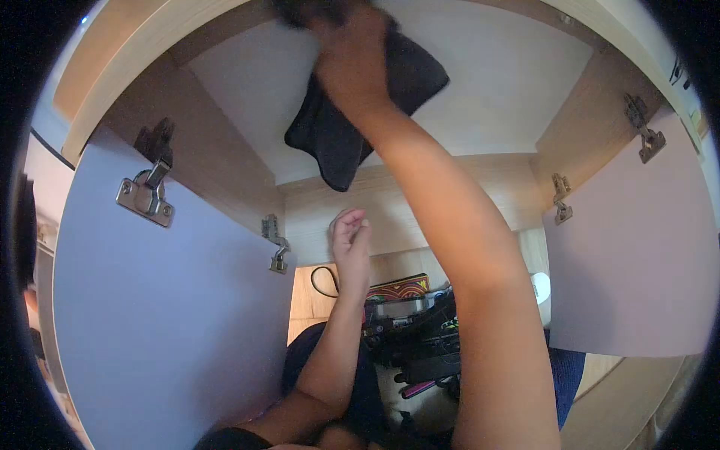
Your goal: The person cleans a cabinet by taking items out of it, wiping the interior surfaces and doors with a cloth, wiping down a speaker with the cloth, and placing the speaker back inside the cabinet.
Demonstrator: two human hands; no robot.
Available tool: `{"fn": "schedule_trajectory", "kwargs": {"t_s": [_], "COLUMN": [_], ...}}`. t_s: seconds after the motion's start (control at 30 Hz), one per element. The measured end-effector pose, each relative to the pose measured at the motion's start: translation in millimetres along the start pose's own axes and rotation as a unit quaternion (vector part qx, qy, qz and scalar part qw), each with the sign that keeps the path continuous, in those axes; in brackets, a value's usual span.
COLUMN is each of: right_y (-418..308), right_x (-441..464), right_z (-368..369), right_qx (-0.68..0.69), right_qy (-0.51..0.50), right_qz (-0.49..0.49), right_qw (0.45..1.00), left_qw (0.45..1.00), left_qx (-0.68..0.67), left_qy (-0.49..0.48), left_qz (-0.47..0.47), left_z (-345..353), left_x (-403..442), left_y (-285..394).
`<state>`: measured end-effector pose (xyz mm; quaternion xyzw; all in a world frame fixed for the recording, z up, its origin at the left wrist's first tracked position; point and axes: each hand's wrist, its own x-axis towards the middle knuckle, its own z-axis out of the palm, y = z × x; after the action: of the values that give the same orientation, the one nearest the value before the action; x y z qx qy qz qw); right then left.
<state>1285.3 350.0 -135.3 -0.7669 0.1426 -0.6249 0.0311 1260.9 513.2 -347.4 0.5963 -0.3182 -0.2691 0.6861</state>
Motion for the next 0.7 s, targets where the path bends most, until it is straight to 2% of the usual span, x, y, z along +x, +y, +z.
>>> {"fn": "schedule_trajectory", "kwargs": {"t_s": [0.03, 0.07, 0.17, 0.2, 0.23, 0.3, 0.33, 0.4, 0.47, 0.57, 0.6, 0.63, 0.7], "right_y": [-1.8, 3.6, 34.5, 34.9, 33.9, 32.7, 25.5, 9.6, -13.2, -32.8, -31.9, -18.4, 12.4], "right_x": [0.3, -2.0, -6.5, -11.9, -18.1, -32.5, -33.2, -35.4, -23.5, -13.1, -21.4, -44.4, -94.1], "right_z": [2.9, 4.6, -5.2, -12.4, -10.5, -4.0, 10.6, 31.4, 50.1, 64.4, 63.0, 67.9, 76.2], "right_qx": [0.04, -0.145, -0.221, -0.267, -0.267, -0.319, -0.328, -0.279, -0.264, -0.247, -0.248, -0.251, -0.14], "right_qy": [0.006, -0.094, -0.061, -0.075, -0.078, 0.053, 0.075, -0.008, -0.117, -0.139, -0.188, -0.19, -0.328], "right_qz": [0.005, -0.164, -0.183, -0.117, -0.117, -0.027, -0.002, -0.037, -0.154, -0.157, -0.141, -0.14, -0.138], "right_qw": [0.999, 0.971, 0.956, 0.954, 0.953, 0.946, 0.942, 0.96, 0.945, 0.946, 0.94, 0.939, 0.924], "left_qw": [1.0, 0.999, 0.998, 0.997, 0.996, 0.994, 0.994, 0.994, 0.987, 0.983, 0.983, 0.986, 0.987], "left_qx": [-0.027, -0.053, -0.063, -0.068, -0.086, -0.103, -0.1, -0.1, -0.147, -0.182, -0.183, -0.159, -0.14], "left_qy": [0.002, 0.005, 0.0, 0.002, 0.0, 0.0, 0.0, 0.002, 0.025, 0.026, 0.026, 0.019, 0.009], "left_qz": [0.005, 0.009, -0.023, -0.021, -0.028, -0.037, -0.044, -0.051, -0.053, -0.012, -0.014, -0.043, -0.073], "left_z": [0.4, -0.3, -2.1, -1.0, -1.3, -1.3, -0.6, 1.3, 3.7, 2.7, 0.8, -2.4, -2.1], "left_x": [0.1, -2.5, -1.7, 1.3, 0.4, -3.6, -4.2, -4.1, -4.5, -2.3, -1.8, -0.3, -1.9], "left_y": [-4.5, -7.4, -11.7, -13.0, -15.6, -21.9, -23.8, -25.5, -24.8, -42.5, -44.2, -44.9, -39.7]}}
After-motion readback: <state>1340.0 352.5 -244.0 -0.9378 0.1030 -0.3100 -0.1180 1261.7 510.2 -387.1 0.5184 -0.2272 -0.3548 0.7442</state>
